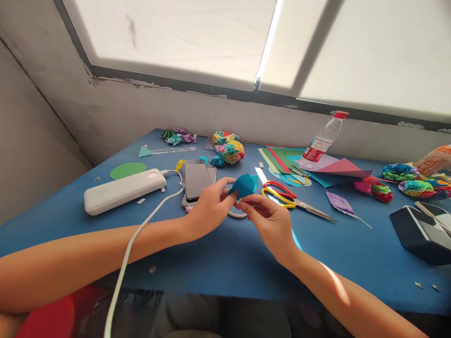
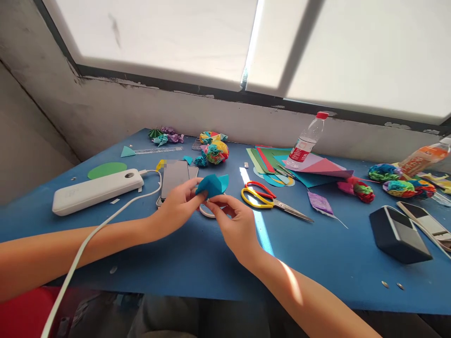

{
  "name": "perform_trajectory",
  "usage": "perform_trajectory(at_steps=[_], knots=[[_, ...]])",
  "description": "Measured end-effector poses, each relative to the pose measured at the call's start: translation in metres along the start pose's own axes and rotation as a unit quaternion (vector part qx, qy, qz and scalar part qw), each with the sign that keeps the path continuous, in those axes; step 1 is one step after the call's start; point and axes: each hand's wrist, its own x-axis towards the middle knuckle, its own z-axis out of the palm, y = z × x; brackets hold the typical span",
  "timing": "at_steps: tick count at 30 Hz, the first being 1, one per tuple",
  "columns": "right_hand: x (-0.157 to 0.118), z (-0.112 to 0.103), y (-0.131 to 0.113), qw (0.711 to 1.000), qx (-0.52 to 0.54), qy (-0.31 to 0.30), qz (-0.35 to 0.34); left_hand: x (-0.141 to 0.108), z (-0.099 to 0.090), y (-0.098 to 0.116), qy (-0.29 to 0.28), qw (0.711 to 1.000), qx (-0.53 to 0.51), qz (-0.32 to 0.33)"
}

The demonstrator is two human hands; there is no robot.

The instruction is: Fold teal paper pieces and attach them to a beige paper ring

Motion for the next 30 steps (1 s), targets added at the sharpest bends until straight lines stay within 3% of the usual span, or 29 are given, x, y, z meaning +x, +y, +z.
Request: perform_trajectory(at_steps=[6,13,23,30], knots=[[0.002,-0.003,0.006,0.997,-0.049,0.044,-0.049,-0.001,0.001,-0.002,-0.059,0.998,0.002,0.004],[-0.001,-0.003,0.008,0.986,-0.084,0.066,-0.125,-0.002,0.002,-0.005,-0.046,0.999,0.024,0.006],[0.0,0.003,0.008,0.995,-0.05,0.069,-0.054,-0.003,0.004,-0.013,-0.042,0.999,-0.023,0.014],[-0.001,-0.001,0.006,0.992,-0.075,0.054,-0.083,0.0,0.003,-0.017,-0.021,1.0,0.016,0.006]])
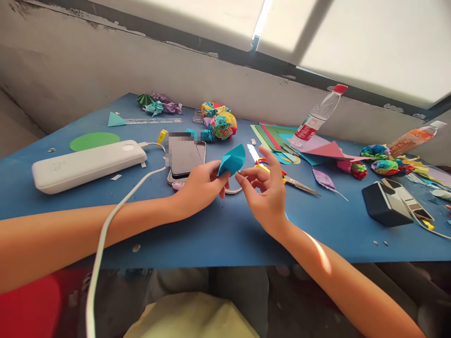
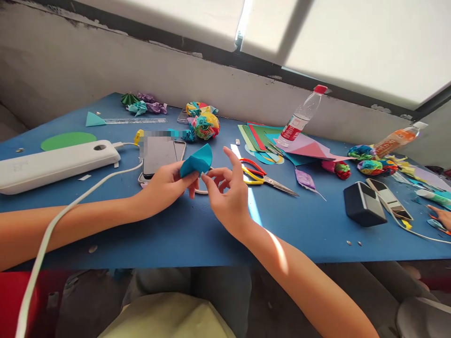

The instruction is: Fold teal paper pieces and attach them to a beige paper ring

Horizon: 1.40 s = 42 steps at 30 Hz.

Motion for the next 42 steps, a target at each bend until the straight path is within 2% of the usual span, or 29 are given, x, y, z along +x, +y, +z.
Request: perform_trajectory(at_steps=[4,8,13,18,23,27,42], knots=[[-0.004,0.001,-0.003,0.999,-0.036,-0.006,-0.04,0.0,0.0,0.0,0.018,0.996,0.085,-0.003],[-0.002,0.003,-0.004,0.999,-0.036,0.007,-0.022,-0.001,0.003,0.0,0.021,0.991,0.13,0.039],[0.003,0.001,-0.004,0.999,-0.002,0.023,0.035,-0.002,0.007,-0.001,0.0,0.993,0.116,0.037],[0.004,-0.001,-0.005,0.997,0.051,0.027,0.055,-0.002,0.008,-0.003,-0.035,0.996,0.063,0.044],[0.005,-0.002,-0.006,0.992,0.088,0.016,0.085,-0.003,0.006,-0.002,-0.039,0.989,0.119,0.078],[0.006,-0.003,-0.008,0.99,0.104,0.013,0.091,-0.002,0.005,0.0,-0.037,0.984,0.142,0.098],[0.005,-0.005,-0.01,0.984,0.14,-0.019,0.112,-0.001,0.003,0.002,-0.052,0.987,0.101,0.116]])
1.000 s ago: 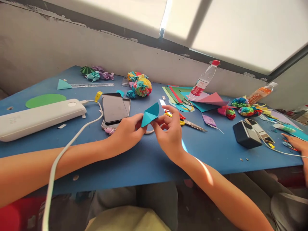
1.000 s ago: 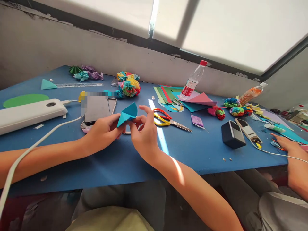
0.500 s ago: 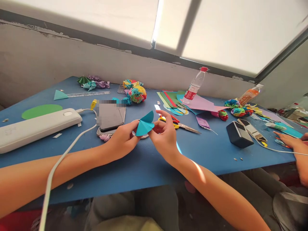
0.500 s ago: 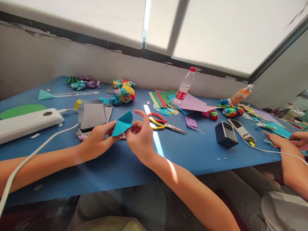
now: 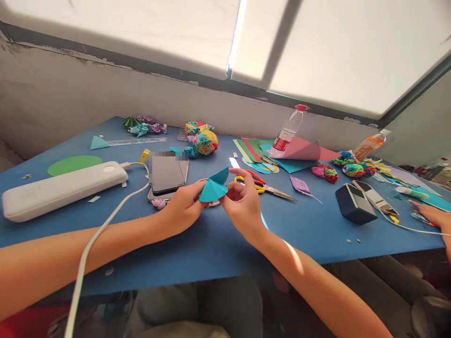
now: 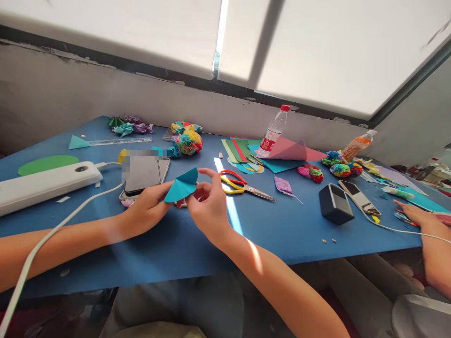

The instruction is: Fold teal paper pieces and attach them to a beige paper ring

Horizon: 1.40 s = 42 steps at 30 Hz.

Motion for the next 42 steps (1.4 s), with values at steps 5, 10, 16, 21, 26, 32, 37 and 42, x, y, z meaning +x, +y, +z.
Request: perform_trajectory(at_steps=[5,10,16,21,26,32,37,42], knots=[[-0.001,0.001,0.002,0.999,0.043,-0.02,0.001,-0.001,0.001,0.0,-0.001,1.0,0.003,-0.005],[-0.001,0.002,0.003,0.999,0.035,-0.032,0.001,-0.001,0.0,0.001,0.002,1.0,0.002,-0.001],[-0.003,0.003,0.004,0.998,0.048,-0.046,0.013,-0.002,-0.001,0.001,0.004,1.0,0.024,-0.017],[-0.002,0.002,0.004,0.999,-0.01,-0.034,0.012,-0.001,0.0,0.001,0.02,0.999,0.035,-0.034],[-0.004,0.0,0.001,0.997,-0.06,-0.043,-0.006,0.0,-0.002,0.0,0.045,0.997,0.049,-0.035],[0.002,-0.01,0.0,0.996,-0.06,-0.031,0.065,0.006,-0.013,0.001,0.087,0.994,0.025,-0.064],[0.008,-0.014,0.0,0.975,-0.028,-0.169,0.144,0.007,-0.009,0.004,0.026,0.984,-0.138,-0.114],[0.008,-0.012,0.0,0.97,0.032,-0.203,0.134,0.003,-0.005,0.003,-0.002,0.983,-0.156,-0.099]])
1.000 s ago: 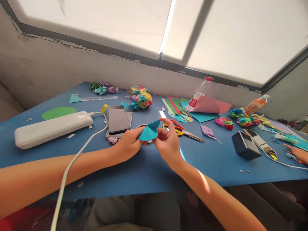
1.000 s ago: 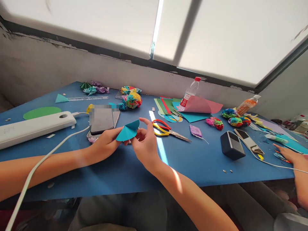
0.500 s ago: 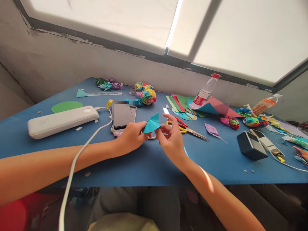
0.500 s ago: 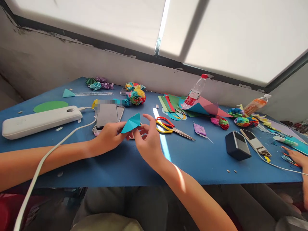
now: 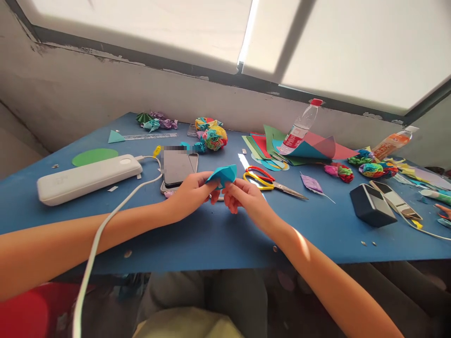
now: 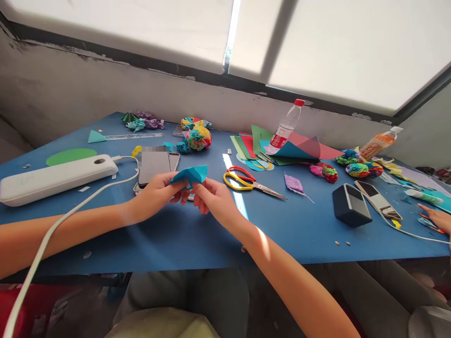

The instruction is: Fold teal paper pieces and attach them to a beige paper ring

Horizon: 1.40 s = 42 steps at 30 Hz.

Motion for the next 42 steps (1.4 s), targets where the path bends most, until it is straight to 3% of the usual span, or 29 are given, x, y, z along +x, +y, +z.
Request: perform_trajectory(at_steps=[7,11,18,21,24,27,33,38,42], knots=[[0.002,0.001,-0.001,0.996,0.049,-0.043,0.056,0.0,0.004,-0.005,0.009,0.998,-0.029,-0.054],[0.005,0.002,0.004,0.999,-0.019,-0.024,0.014,-0.001,0.006,-0.005,0.01,0.996,-0.031,-0.081],[0.007,0.001,0.014,0.986,-0.155,0.007,-0.056,-0.002,0.005,-0.005,0.01,0.999,0.005,-0.05],[0.004,0.001,0.018,0.957,-0.244,0.087,-0.129,-0.001,0.003,-0.002,0.033,0.996,0.01,-0.079],[0.001,0.002,0.022,0.908,-0.319,0.162,-0.22,-0.001,0.003,0.004,0.044,0.994,0.01,-0.095],[0.0,0.0,0.024,0.869,-0.369,0.173,-0.282,-0.001,0.004,0.006,0.031,0.994,-0.042,-0.099],[0.001,-0.004,0.023,0.807,-0.447,0.184,-0.339,-0.001,0.004,0.005,0.013,0.985,-0.122,-0.118],[0.001,-0.003,0.022,0.779,-0.482,0.182,-0.357,0.001,0.005,0.005,0.025,0.992,-0.066,-0.101],[0.0,-0.001,0.022,0.778,-0.488,0.192,-0.346,0.0,0.005,-0.001,0.037,0.998,0.01,-0.056]])
